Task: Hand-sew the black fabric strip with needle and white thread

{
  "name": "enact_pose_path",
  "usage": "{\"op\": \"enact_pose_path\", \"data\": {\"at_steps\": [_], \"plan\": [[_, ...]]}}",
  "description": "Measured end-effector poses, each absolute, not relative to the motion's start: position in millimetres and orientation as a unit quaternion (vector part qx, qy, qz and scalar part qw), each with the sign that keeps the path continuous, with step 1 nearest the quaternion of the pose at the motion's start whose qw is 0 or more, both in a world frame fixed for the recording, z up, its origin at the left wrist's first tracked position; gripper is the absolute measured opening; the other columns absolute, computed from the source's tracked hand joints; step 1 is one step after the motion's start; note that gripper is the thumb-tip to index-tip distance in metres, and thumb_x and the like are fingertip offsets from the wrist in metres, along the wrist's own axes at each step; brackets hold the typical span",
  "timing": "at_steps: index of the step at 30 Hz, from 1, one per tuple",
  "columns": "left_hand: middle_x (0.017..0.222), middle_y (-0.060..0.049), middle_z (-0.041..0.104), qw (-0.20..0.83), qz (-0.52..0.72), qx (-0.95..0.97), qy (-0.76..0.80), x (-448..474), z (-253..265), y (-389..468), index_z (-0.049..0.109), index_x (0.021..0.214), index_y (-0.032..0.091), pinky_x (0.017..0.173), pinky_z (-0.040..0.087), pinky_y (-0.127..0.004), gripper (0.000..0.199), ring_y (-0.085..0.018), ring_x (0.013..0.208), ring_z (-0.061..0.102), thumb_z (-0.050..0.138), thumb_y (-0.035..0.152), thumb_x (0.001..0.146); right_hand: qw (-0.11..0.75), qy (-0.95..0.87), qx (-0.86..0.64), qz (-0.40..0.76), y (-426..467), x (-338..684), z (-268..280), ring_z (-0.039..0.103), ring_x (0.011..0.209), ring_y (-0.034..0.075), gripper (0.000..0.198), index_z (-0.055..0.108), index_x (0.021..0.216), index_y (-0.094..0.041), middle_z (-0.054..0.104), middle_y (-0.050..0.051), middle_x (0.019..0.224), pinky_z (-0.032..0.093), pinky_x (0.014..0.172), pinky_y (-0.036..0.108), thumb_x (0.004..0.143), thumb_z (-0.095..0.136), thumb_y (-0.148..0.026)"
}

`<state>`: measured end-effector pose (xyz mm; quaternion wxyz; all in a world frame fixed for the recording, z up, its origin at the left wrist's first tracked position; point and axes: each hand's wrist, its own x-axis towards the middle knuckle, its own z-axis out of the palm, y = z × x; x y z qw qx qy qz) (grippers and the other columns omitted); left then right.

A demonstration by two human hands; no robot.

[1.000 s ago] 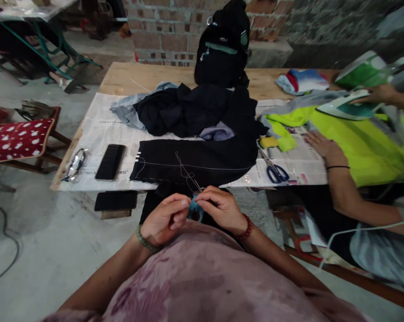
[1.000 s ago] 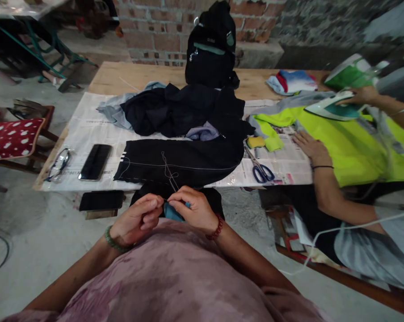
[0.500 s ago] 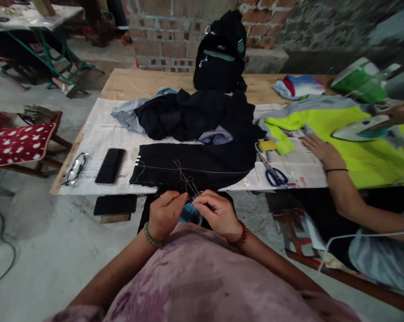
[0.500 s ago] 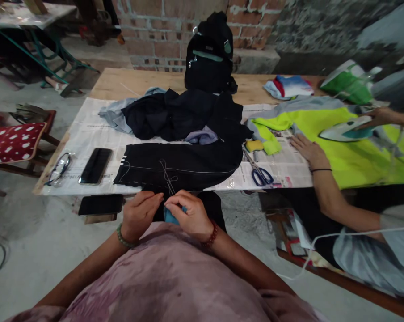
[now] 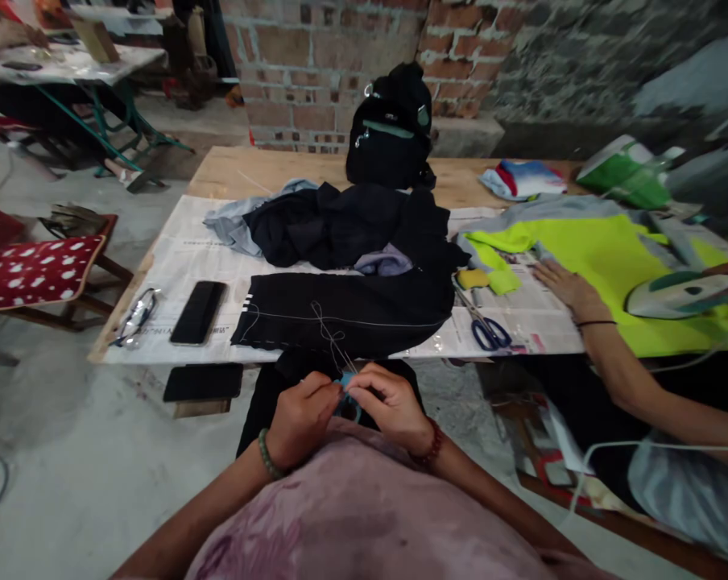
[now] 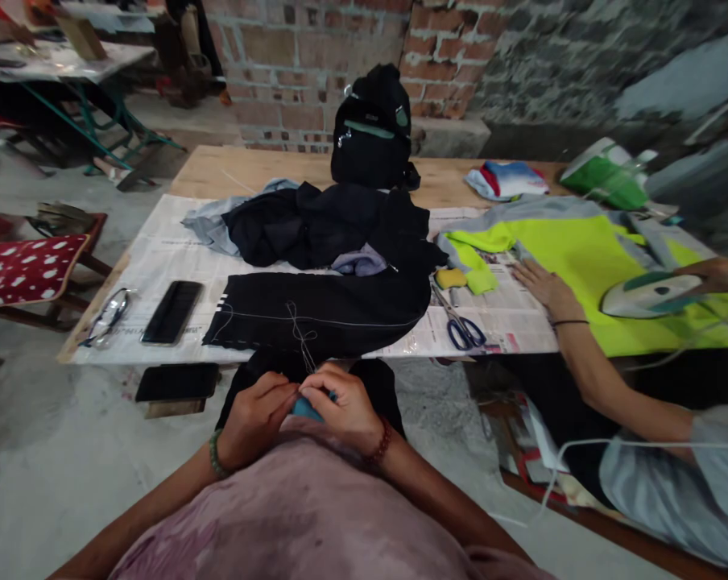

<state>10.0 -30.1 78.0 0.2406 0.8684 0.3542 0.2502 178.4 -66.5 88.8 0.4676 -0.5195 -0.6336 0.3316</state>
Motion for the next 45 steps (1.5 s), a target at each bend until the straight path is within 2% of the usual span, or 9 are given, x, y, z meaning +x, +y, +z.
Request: {"op": "enact_pose_path", "data": {"at_steps": [9,14,19,27,34,39,45], "plan": [[0.075,-0.005,0.058,0.245,0.311,0.844,0.363,11.0,84.2,-34.4,0.066,0.073,0.018,0.064,0.047,-0.021,0.020,-0.012,0.070,0.057,0.049,0.020,0.084,0.479,-0.622,-0.520,0.336,-72.6,175.5,83.8,0.053,0.063,0.008,0.015,0.063,0.072,-0.017,0.057,0.001,0.067,0.043,0.058,0.019,0.081,0.053,-0.021],[0.073,-0.003,0.056,0.261,0.302,0.835,0.379,11.4,84.2,-33.6,0.064,0.069,0.017,0.058,0.046,-0.019,0.013,-0.010,0.063,0.055,0.057,0.023,0.079,0.477,-0.608,-0.529,0.351,-73.2,173.1,81.2,0.052,0.062,0.008,0.014,0.064,0.071,-0.016,0.057,0.001,0.067,0.042,0.058,0.019,0.080,0.054,-0.021],[0.071,-0.002,0.056,0.267,0.324,0.843,0.336,9.9,80.1,-32.3,0.065,0.070,0.016,0.059,0.046,-0.017,0.020,-0.008,0.063,0.055,0.050,0.019,0.084,0.471,-0.595,-0.537,0.368,-73.5,172.0,73.8,0.051,0.062,0.007,0.015,0.064,0.070,-0.016,0.055,0.000,0.067,0.041,0.058,0.018,0.080,0.053,-0.022],[0.075,-0.005,0.056,0.283,0.292,0.847,0.342,8.7,73.5,-34.9,0.065,0.079,0.014,0.062,0.046,-0.017,0.023,-0.008,0.066,0.055,0.043,0.016,0.086,0.469,-0.580,-0.540,0.391,-73.7,170.2,69.8,0.051,0.064,0.008,0.016,0.064,0.071,-0.017,0.055,0.001,0.069,0.042,0.060,0.019,0.080,0.053,-0.023],[0.074,-0.003,0.055,0.287,0.306,0.823,0.382,6.7,71.2,-34.0,0.066,0.072,0.016,0.061,0.044,-0.017,0.018,-0.008,0.066,0.055,0.052,0.019,0.083,0.464,-0.570,-0.547,0.401,-76.2,169.8,65.5,0.050,0.064,0.008,0.018,0.064,0.070,-0.017,0.055,0.001,0.068,0.041,0.061,0.020,0.081,0.053,-0.026],[0.073,-0.002,0.055,0.336,0.297,0.792,0.414,5.4,77.2,-33.8,0.065,0.069,0.015,0.059,0.043,-0.017,0.009,-0.008,0.065,0.054,0.060,0.017,0.076,0.452,-0.569,-0.540,0.424,-75.2,167.3,61.6,0.050,0.065,0.009,0.018,0.063,0.071,-0.016,0.055,0.001,0.069,0.041,0.062,0.020,0.081,0.053,-0.026],[0.073,-0.002,0.052,0.409,0.311,0.739,0.435,-0.1,81.1,-34.1,0.063,0.065,0.015,0.058,0.041,-0.018,0.009,-0.008,0.064,0.051,0.064,0.020,0.072,0.441,-0.563,-0.540,0.444,-72.6,161.8,59.7,0.049,0.064,0.009,0.020,0.062,0.070,-0.016,0.052,0.001,0.067,0.039,0.061,0.021,0.082,0.052,-0.028]]}}
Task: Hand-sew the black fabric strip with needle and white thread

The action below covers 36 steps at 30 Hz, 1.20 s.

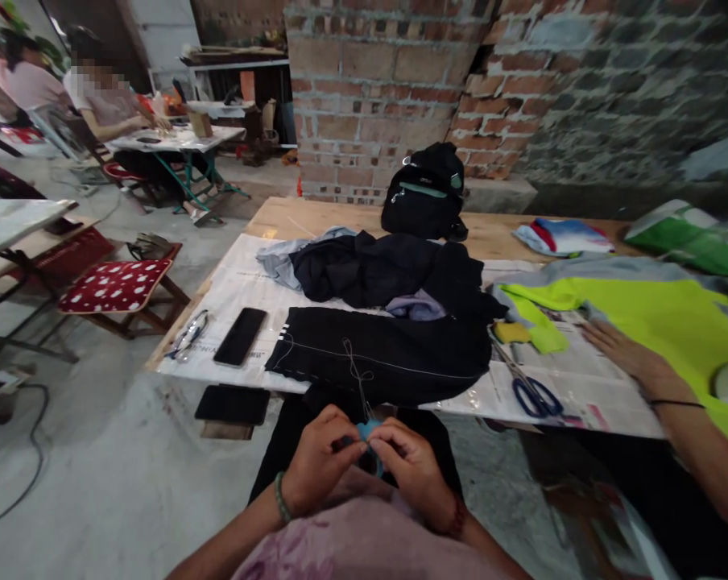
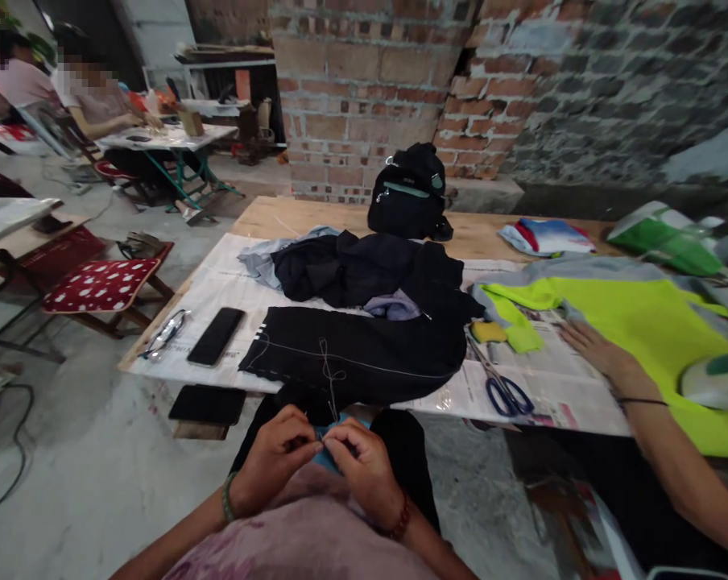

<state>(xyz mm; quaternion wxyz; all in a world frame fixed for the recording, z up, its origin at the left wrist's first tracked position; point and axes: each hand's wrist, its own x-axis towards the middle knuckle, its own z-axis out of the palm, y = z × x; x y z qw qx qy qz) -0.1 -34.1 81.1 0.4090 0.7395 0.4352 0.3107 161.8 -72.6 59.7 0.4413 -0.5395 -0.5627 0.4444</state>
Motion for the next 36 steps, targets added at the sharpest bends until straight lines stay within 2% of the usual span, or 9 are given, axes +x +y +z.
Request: {"op": "enact_pose_path", "data": {"at_steps": [3,7,11,15,22,29,36], "plan": [[0.079,-0.003,0.053,0.455,0.324,0.703,0.441,-2.2,82.3,-34.4,0.061,0.063,0.014,0.058,0.041,-0.019,0.010,-0.009,0.065,0.050,0.066,0.020,0.069,0.443,-0.558,-0.543,0.445,-72.0,159.7,59.6,0.048,0.063,0.009,0.021,0.061,0.069,-0.016,0.050,0.001,0.066,0.039,0.061,0.021,0.082,0.052,-0.030],[0.089,-0.004,0.055,0.593,0.341,0.576,0.448,-1.4,85.1,-36.5,0.055,0.062,0.013,0.045,0.039,-0.018,0.015,-0.004,0.052,0.047,0.064,0.023,0.067,0.437,-0.565,-0.546,0.437,-72.3,158.4,59.0,0.047,0.064,0.009,0.023,0.060,0.068,-0.015,0.050,0.001,0.066,0.038,0.061,0.021,0.082,0.051,-0.030],[0.076,-0.001,0.058,0.671,0.340,0.458,0.474,0.5,89.1,-37.3,0.047,0.065,0.014,0.034,0.027,-0.016,0.020,-0.001,0.037,0.040,0.061,0.028,0.067,0.422,-0.585,-0.543,0.430,-74.0,157.7,59.3,0.047,0.064,0.009,0.023,0.059,0.067,-0.015,0.049,0.001,0.066,0.038,0.061,0.020,0.083,0.050,-0.030],[0.050,0.005,0.049,0.657,0.349,0.440,0.502,1.4,88.7,-37.9,0.048,0.066,0.015,0.032,0.021,-0.015,0.019,-0.002,0.032,0.035,0.060,0.030,0.068,0.427,-0.592,-0.537,0.423,-75.7,156.4,63.0,0.047,0.064,0.009,0.023,0.058,0.068,-0.016,0.049,0.001,0.068,0.037,0.060,0.020,0.084,0.049,-0.030],[0.059,0.003,0.054,0.612,0.372,0.472,0.515,1.1,78.6,-40.3,0.051,0.065,0.014,0.036,0.028,-0.016,0.018,-0.003,0.037,0.039,0.060,0.029,0.068,0.456,-0.558,-0.541,0.434,-77.1,154.0,67.6,0.045,0.060,0.009,0.022,0.055,0.066,-0.016,0.049,0.001,0.066,0.037,0.055,0.020,0.082,0.049,-0.030],[0.046,0.007,0.043,0.601,0.339,0.502,0.521,-1.9,77.8,-40.4,0.051,0.070,0.014,0.036,0.024,-0.016,0.017,-0.003,0.035,0.034,0.058,0.029,0.071,0.454,-0.544,-0.556,0.435,-77.1,156.7,62.6,0.044,0.060,0.009,0.023,0.056,0.068,-0.016,0.049,0.001,0.067,0.037,0.054,0.019,0.083,0.049,-0.032],[0.059,0.006,0.045,0.600,0.346,0.531,0.488,-4.7,79.0,-40.2,0.048,0.079,0.016,0.038,0.028,-0.015,0.013,-0.003,0.042,0.036,0.055,0.025,0.073,0.478,-0.522,-0.562,0.428,-74.7,163.1,61.7,0.043,0.058,0.008,0.024,0.055,0.069,-0.015,0.047,0.000,0.067,0.037,0.053,0.019,0.082,0.050,-0.035]]}}
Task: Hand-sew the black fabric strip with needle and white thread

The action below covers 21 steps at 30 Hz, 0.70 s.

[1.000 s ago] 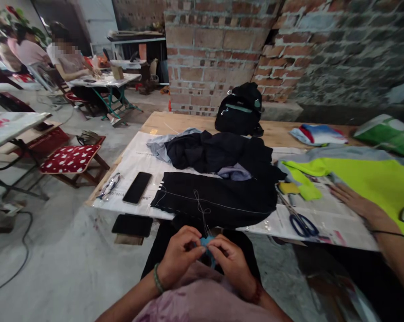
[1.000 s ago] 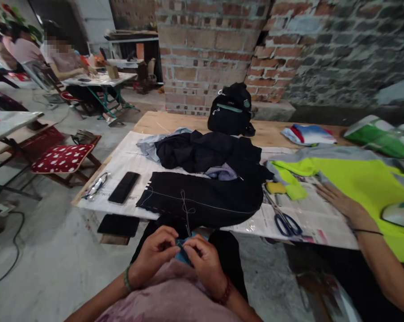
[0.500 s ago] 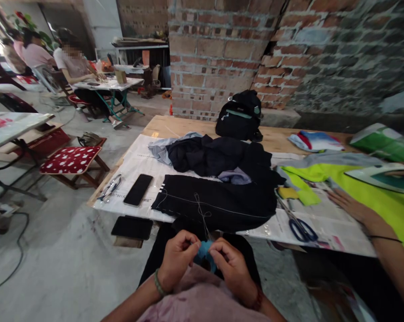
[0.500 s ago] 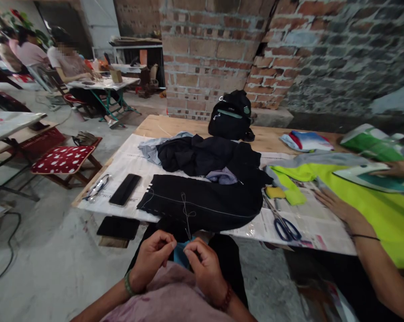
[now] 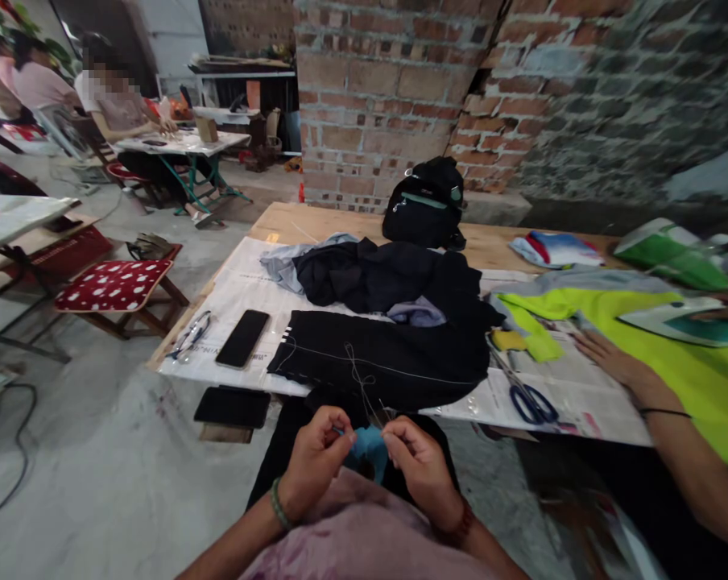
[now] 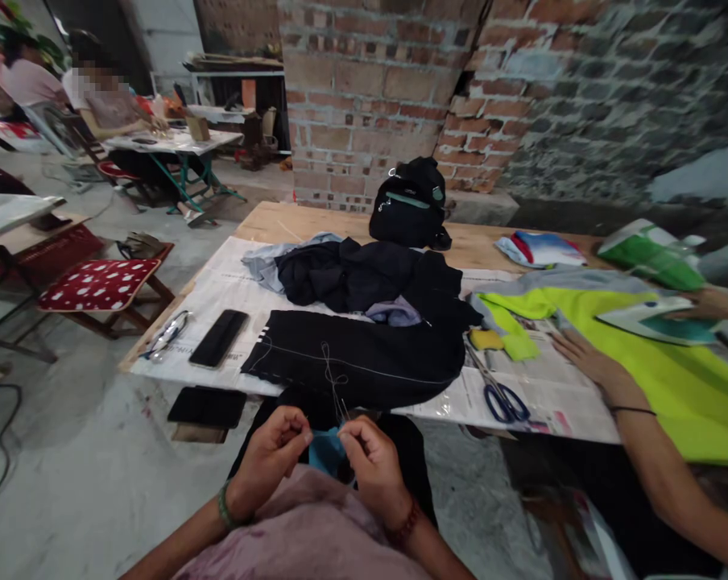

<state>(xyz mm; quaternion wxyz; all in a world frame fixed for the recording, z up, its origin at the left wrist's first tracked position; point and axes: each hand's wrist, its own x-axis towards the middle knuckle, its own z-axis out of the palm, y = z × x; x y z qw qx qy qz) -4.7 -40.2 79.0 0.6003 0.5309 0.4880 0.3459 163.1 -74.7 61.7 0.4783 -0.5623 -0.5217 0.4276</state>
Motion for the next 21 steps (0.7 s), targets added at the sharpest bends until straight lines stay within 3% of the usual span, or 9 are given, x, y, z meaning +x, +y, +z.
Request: {"op": "enact_pose_path", "data": {"at_steps": [12,18,21], "plan": [[0.067,0.003,0.050,0.582,0.331,0.564,0.484,-3.0,77.3,-37.4,0.056,0.090,0.015,0.038,0.030,-0.015,0.016,-0.003,0.042,0.036,0.051,0.023,0.076,0.497,-0.517,-0.572,0.398,-69.6,174.6,61.4,0.043,0.058,0.008,0.025,0.056,0.070,-0.016,0.048,0.001,0.066,0.037,0.051,0.019,0.082,0.050,-0.036],[0.075,-0.004,0.060,0.489,0.292,0.711,0.412,-3.9,74.0,-37.6,0.070,0.079,0.018,0.062,0.044,-0.019,0.019,-0.011,0.068,0.054,0.051,0.019,0.078,0.497,-0.537,-0.562,0.385,-70.0,172.6,65.9,0.045,0.061,0.009,0.024,0.056,0.069,-0.016,0.049,0.001,0.068,0.038,0.055,0.020,0.083,0.050,-0.034],[0.076,-0.004,0.059,0.551,0.257,0.681,0.408,-3.3,73.2,-38.6,0.071,0.078,0.019,0.051,0.041,-0.018,0.017,-0.008,0.058,0.051,0.055,0.024,0.077,0.495,-0.537,-0.564,0.384,-69.1,173.8,63.1,0.046,0.063,0.009,0.023,0.057,0.071,-0.016,0.049,0.001,0.068,0.039,0.057,0.020,0.083,0.050,-0.033]]}}
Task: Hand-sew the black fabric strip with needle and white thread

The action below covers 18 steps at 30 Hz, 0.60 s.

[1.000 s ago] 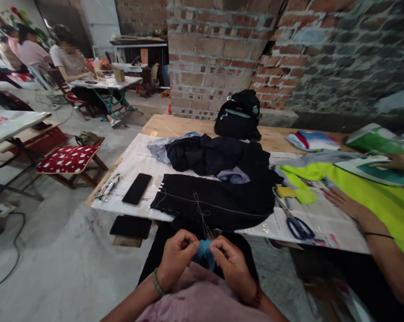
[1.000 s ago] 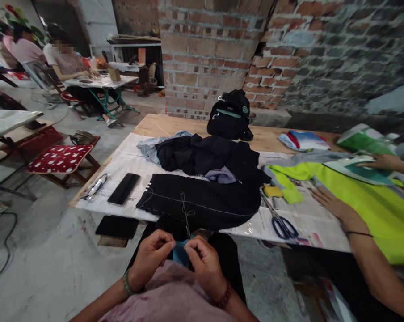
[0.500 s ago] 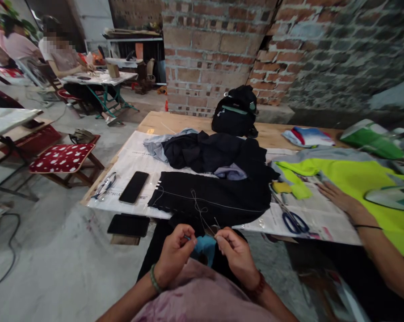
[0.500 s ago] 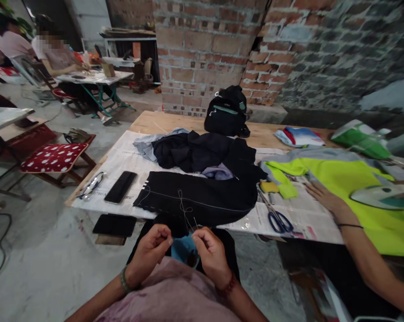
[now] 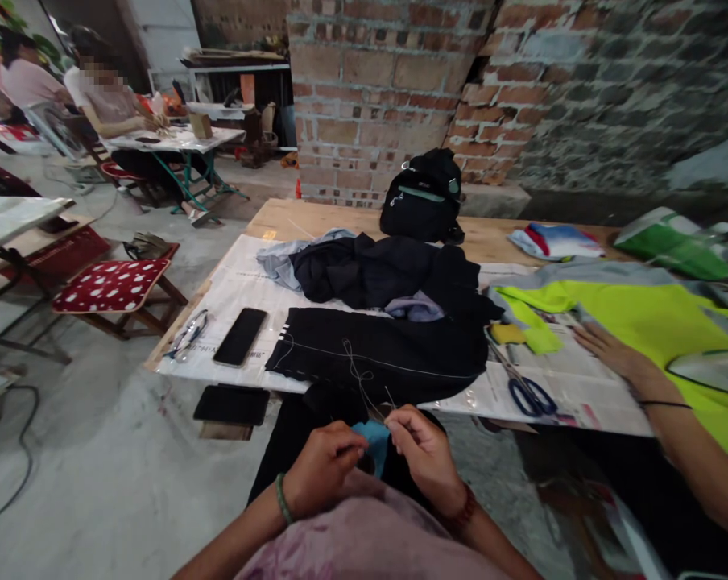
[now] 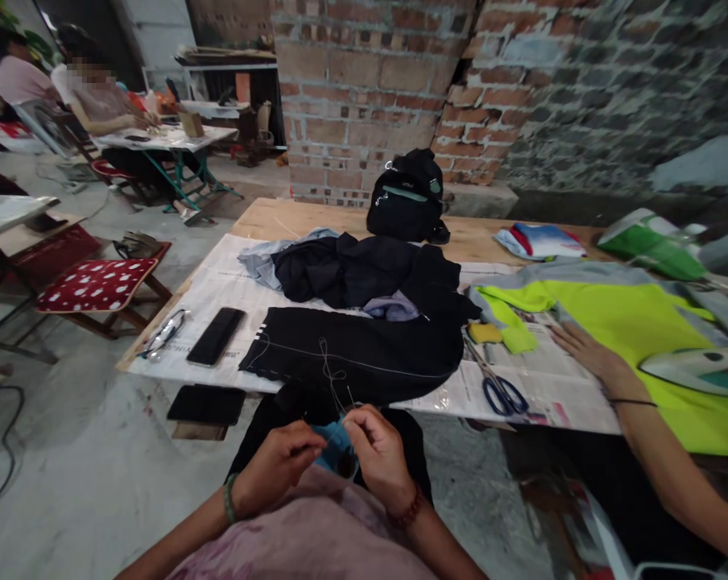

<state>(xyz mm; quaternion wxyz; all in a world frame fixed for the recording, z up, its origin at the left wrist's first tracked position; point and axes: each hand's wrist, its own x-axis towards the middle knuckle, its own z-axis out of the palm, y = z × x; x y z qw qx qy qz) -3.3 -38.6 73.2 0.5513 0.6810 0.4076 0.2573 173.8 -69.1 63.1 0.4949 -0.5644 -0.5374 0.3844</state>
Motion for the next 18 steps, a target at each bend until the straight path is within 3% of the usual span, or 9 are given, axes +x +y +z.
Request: {"op": "enact_pose_path", "data": {"at_steps": [3,8,12,18], "plan": [[0.071,-0.002,0.057,0.672,0.209,0.581,0.408,-3.6,75.9,-38.9,0.070,0.074,0.014,0.038,0.031,-0.017,0.020,-0.004,0.041,0.042,0.063,0.033,0.071,0.491,-0.533,-0.571,0.385,-67.8,175.2,59.5,0.047,0.063,0.009,0.022,0.058,0.072,-0.016,0.050,0.001,0.069,0.039,0.057,0.020,0.083,0.050,-0.033],[0.038,0.006,0.042,0.785,0.207,0.426,0.399,-6.5,77.1,-37.5,0.065,0.072,0.010,0.035,0.020,-0.017,0.026,-0.003,0.033,0.034,0.070,0.035,0.064,0.488,-0.527,-0.576,0.390,-68.0,172.2,60.1,0.046,0.062,0.009,0.023,0.057,0.070,-0.016,0.050,0.002,0.069,0.039,0.054,0.019,0.083,0.050,-0.034],[0.037,0.008,0.039,0.838,0.257,0.307,0.370,-5.9,76.6,-34.7,0.057,0.069,0.012,0.034,0.014,-0.017,0.030,-0.002,0.031,0.028,0.074,0.034,0.058,0.478,-0.536,-0.571,0.398,-70.9,165.6,59.9,0.047,0.062,0.010,0.024,0.057,0.069,-0.016,0.050,0.002,0.068,0.040,0.055,0.020,0.083,0.050,-0.035],[0.044,0.010,0.033,0.865,0.307,0.193,0.348,-0.9,80.3,-32.1,0.047,0.070,0.016,0.035,0.013,-0.014,0.033,-0.001,0.036,0.023,0.074,0.032,0.059,0.451,-0.599,-0.546,0.373,-76.2,156.0,59.8,0.049,0.065,0.010,0.022,0.056,0.069,-0.017,0.052,0.001,0.069,0.039,0.061,0.021,0.085,0.047,-0.028]]}}
